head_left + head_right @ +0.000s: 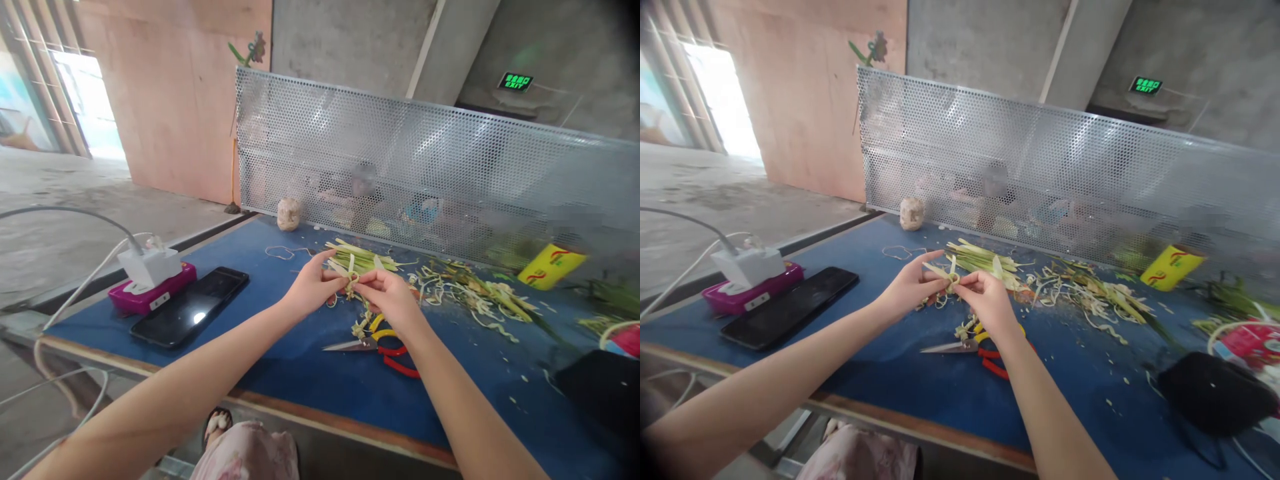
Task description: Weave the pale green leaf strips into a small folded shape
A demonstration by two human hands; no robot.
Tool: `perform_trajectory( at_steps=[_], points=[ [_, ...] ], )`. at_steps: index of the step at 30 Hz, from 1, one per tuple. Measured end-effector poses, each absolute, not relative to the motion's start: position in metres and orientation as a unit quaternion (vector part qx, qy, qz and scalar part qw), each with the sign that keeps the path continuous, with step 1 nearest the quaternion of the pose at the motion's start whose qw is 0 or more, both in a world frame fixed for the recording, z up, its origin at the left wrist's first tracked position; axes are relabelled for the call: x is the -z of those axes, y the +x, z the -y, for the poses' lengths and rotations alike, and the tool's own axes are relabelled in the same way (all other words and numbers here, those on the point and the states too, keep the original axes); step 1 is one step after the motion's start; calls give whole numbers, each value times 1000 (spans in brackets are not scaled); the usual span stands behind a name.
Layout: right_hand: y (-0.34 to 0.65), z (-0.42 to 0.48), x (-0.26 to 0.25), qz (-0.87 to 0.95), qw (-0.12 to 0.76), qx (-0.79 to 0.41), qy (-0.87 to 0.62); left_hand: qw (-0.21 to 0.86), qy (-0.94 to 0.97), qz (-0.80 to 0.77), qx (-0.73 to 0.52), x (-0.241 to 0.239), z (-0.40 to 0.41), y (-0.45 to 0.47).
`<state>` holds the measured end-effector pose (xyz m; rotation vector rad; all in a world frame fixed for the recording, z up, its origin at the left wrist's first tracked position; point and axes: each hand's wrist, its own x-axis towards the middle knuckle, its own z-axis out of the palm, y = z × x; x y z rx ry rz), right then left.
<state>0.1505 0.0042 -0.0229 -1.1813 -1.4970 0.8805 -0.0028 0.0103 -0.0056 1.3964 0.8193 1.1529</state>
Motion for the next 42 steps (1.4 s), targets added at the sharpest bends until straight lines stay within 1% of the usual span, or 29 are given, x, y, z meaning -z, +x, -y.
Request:
perform_trajectory(
  at_steps=[2, 3, 7, 11, 14, 17, 21, 25, 28, 37, 38, 40, 42],
  points=[
    [150, -6, 24, 623, 498, -362, -483, 553, 583, -345, -484, 8, -13, -3],
    [149, -6, 24, 632, 503, -341, -481, 556, 581, -347, -483, 9, -14, -3],
    [146, -3, 21, 674, 524, -209, -477, 548, 574, -366, -486, 10, -16, -4],
    [143, 2, 18, 730, 510, -90, -446, 561, 548, -378, -492, 8, -16, -3],
    [143, 6, 17, 775, 474, 6, -417, 602, 496, -357, -514, 7, -16, -3],
    [143, 8, 17, 813, 413, 82, -402, 655, 443, -323, -520, 7, -16, -3],
    [144, 9, 16, 828, 337, 193, -405, 686, 425, -312, -501, 7, -18, -3],
    [147, 8, 13, 827, 294, 278, -392, 715, 408, -299, -482, 8, -19, -4],
    [150, 8, 13, 832, 289, 303, -364, 728, 397, -292, -477, 7, -18, -4],
    [158, 12, 11, 819, 319, 352, -320, 725, 384, -296, -489, 1, -18, -10],
    [159, 12, 11, 814, 337, 346, -323, 724, 385, -297, -489, 0, -18, -10],
    [157, 12, 12, 794, 403, 296, -345, 725, 389, -298, -485, -2, -16, -10],
    [153, 12, 13, 766, 471, 190, -395, 723, 394, -298, -483, -3, -14, -9]
  ],
)
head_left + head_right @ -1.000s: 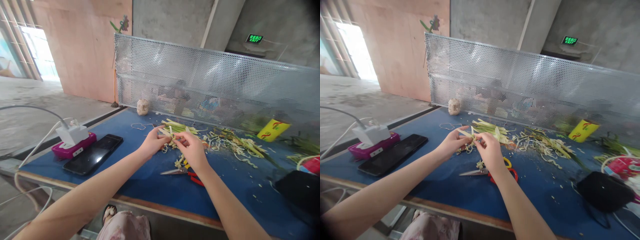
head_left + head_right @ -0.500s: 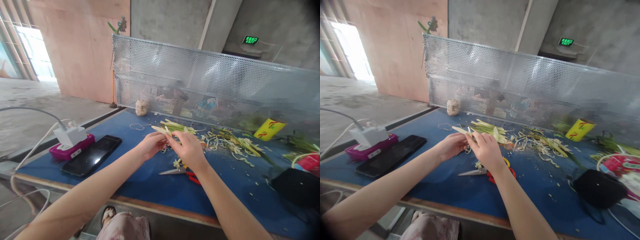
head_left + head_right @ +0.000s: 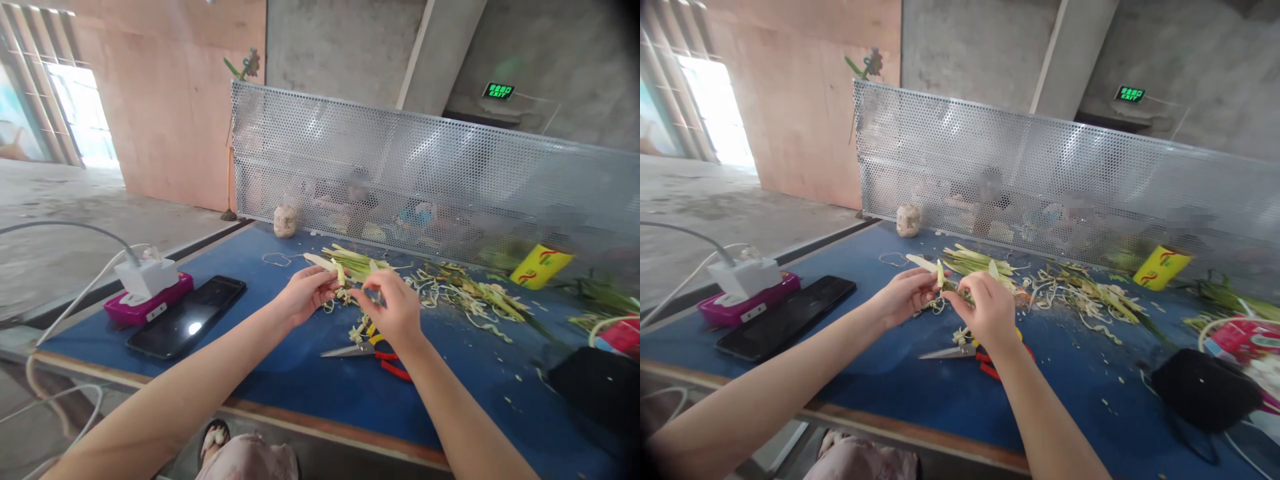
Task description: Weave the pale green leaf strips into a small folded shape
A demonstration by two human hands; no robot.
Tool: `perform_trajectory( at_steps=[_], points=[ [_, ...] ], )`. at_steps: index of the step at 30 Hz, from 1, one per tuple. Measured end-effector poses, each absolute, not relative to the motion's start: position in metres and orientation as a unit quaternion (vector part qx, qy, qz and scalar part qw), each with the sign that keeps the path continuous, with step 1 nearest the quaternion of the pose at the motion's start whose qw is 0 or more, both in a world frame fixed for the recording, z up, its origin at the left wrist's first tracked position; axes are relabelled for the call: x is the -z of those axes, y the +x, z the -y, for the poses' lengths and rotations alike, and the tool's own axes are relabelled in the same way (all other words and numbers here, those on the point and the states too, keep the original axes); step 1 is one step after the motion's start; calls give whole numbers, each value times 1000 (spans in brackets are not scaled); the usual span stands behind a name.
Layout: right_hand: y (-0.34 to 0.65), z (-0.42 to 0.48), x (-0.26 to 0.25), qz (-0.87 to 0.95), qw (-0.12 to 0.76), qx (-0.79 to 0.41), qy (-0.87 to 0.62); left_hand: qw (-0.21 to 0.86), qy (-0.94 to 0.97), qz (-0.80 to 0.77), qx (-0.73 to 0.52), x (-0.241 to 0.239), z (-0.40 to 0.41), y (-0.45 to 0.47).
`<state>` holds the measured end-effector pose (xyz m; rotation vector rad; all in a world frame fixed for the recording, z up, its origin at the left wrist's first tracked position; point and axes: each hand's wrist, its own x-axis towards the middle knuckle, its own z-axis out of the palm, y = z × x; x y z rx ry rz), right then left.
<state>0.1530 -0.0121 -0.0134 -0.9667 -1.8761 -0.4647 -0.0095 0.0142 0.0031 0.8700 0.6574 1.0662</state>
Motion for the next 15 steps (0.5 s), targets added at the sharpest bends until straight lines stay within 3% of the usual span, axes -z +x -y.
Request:
perform_trajectory(
  at_steps=[4, 7, 10, 15],
  points=[
    [138, 12, 18, 724, 486, -85, -482, 706, 403, -283, -510, -1, -12, -6],
    [130, 13, 18, 701, 480, -213, -483, 695, 407, -254, -536, 1, -11, -3],
    [127, 15, 15, 690, 493, -267, -457, 692, 425, -225, -538, 2, -11, -1],
    [129, 14, 16, 704, 492, -255, -444, 680, 436, -218, -548, 2, -13, -1]
  ],
)
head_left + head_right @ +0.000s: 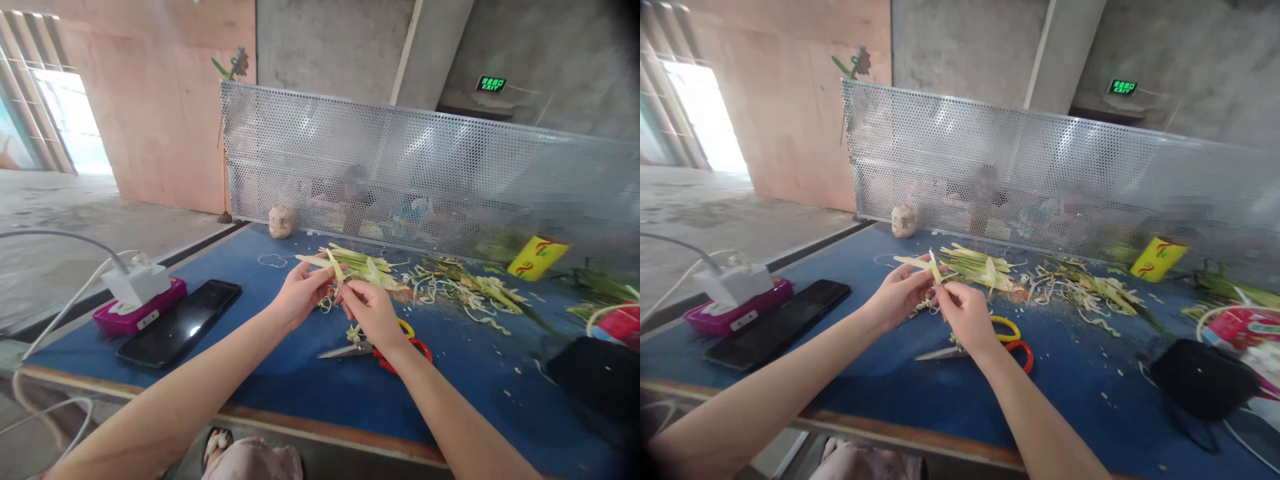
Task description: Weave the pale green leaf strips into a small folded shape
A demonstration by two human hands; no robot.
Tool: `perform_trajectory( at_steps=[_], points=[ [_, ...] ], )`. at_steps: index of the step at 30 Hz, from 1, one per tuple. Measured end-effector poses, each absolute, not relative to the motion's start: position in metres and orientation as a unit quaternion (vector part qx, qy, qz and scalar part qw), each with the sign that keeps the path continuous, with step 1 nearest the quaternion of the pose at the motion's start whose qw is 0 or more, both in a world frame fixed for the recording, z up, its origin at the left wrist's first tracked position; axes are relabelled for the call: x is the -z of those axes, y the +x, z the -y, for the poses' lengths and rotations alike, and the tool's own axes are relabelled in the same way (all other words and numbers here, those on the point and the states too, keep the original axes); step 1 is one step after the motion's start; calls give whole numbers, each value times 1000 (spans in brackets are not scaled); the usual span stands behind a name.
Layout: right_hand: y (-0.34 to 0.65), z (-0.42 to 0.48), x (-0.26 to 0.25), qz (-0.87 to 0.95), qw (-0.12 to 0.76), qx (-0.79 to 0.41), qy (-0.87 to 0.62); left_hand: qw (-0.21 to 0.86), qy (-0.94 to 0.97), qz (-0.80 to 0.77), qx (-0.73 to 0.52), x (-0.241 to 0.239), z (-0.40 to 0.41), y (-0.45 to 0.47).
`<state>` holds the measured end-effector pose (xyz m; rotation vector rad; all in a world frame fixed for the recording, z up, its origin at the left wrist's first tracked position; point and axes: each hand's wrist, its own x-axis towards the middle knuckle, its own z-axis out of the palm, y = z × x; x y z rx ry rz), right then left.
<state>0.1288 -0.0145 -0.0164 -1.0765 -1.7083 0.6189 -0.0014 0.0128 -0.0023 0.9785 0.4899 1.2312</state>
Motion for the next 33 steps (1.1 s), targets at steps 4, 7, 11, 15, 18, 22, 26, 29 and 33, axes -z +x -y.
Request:
perform_trajectory(
  at_steps=[4, 7, 11, 15, 18, 22, 26, 29, 33],
  points=[
    [130, 10, 21, 694, 492, -264, -455, 676, 430, -235, -550, 3, -13, -2],
    [130, 9, 22, 698, 492, -253, -454, 674, 441, -234, -544, 4, -13, -2],
    [130, 11, 22, 710, 486, -208, -465, 659, 460, -237, -545, 6, -14, -2],
    [130, 11, 22, 729, 480, -166, -459, 662, 463, -240, -538, 6, -13, -1],
    [132, 10, 21, 746, 470, -156, -446, 672, 456, -232, -536, 5, -11, -1],
    [135, 10, 18, 762, 452, -190, -424, 676, 438, -239, -543, 1, -10, -2],
    [137, 12, 14, 766, 439, -210, -420, 670, 408, -260, -563, -4, -11, -4],
    [138, 12, 11, 746, 440, -255, -430, 673, 413, -258, -557, -4, -12, -5],
    [140, 10, 10, 713, 456, -300, -440, 692, 458, -232, -507, 0, -11, -5]
  ],
)
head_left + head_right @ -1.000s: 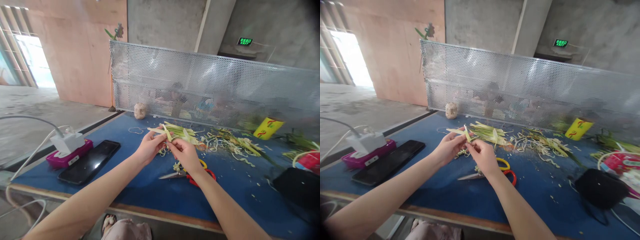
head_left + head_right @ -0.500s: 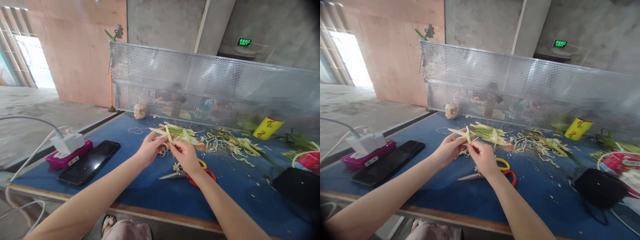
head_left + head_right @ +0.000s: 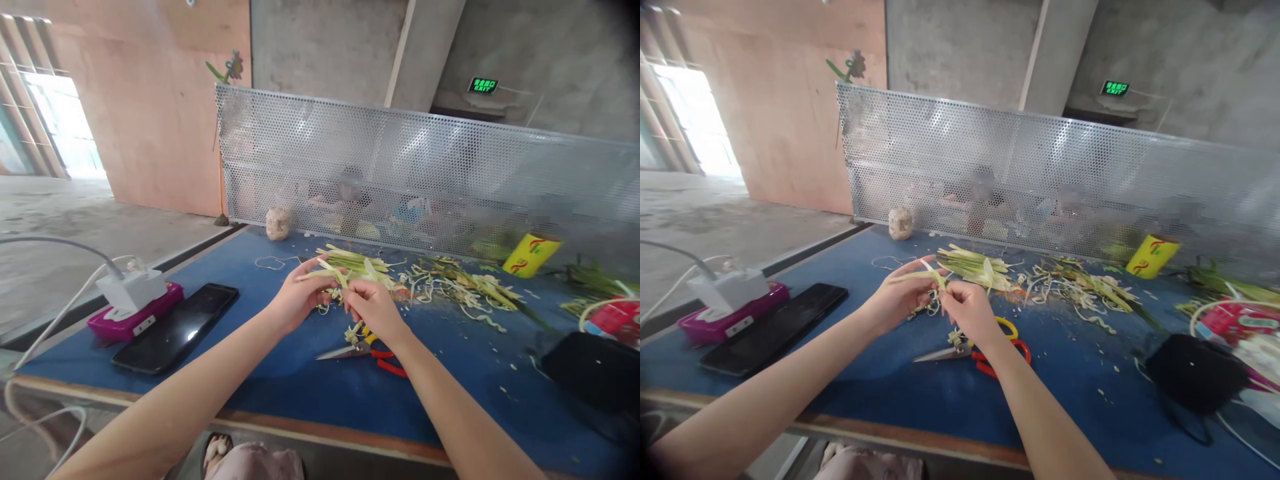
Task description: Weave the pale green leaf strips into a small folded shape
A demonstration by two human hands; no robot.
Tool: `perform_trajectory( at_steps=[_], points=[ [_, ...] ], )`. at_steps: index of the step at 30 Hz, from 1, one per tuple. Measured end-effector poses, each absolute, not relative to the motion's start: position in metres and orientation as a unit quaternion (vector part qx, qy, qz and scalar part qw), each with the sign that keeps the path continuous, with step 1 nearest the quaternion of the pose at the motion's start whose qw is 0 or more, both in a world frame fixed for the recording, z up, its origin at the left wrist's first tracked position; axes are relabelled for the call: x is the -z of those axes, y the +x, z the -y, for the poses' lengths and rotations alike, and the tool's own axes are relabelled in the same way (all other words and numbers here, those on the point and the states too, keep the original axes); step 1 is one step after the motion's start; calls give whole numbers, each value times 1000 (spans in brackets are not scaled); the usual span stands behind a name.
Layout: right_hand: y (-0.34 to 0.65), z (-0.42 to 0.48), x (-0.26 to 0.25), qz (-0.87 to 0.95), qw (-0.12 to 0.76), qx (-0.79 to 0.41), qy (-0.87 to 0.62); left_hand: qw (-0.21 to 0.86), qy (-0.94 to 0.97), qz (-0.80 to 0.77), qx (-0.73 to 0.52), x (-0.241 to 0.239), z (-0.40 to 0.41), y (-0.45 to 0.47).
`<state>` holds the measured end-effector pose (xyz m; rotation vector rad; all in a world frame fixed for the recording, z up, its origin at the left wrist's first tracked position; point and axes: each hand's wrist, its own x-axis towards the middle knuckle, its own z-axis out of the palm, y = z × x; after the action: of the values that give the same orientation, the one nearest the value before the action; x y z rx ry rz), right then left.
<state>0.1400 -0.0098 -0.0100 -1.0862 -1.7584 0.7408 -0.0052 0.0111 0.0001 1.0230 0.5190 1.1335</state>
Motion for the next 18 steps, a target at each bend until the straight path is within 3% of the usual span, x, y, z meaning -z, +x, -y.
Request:
perform_trajectory(
  at_steps=[18],
  points=[
    [148, 8, 8, 742, 368, -368, -422, 572, 502, -287, -582, -4, -3, -1]
  ],
)
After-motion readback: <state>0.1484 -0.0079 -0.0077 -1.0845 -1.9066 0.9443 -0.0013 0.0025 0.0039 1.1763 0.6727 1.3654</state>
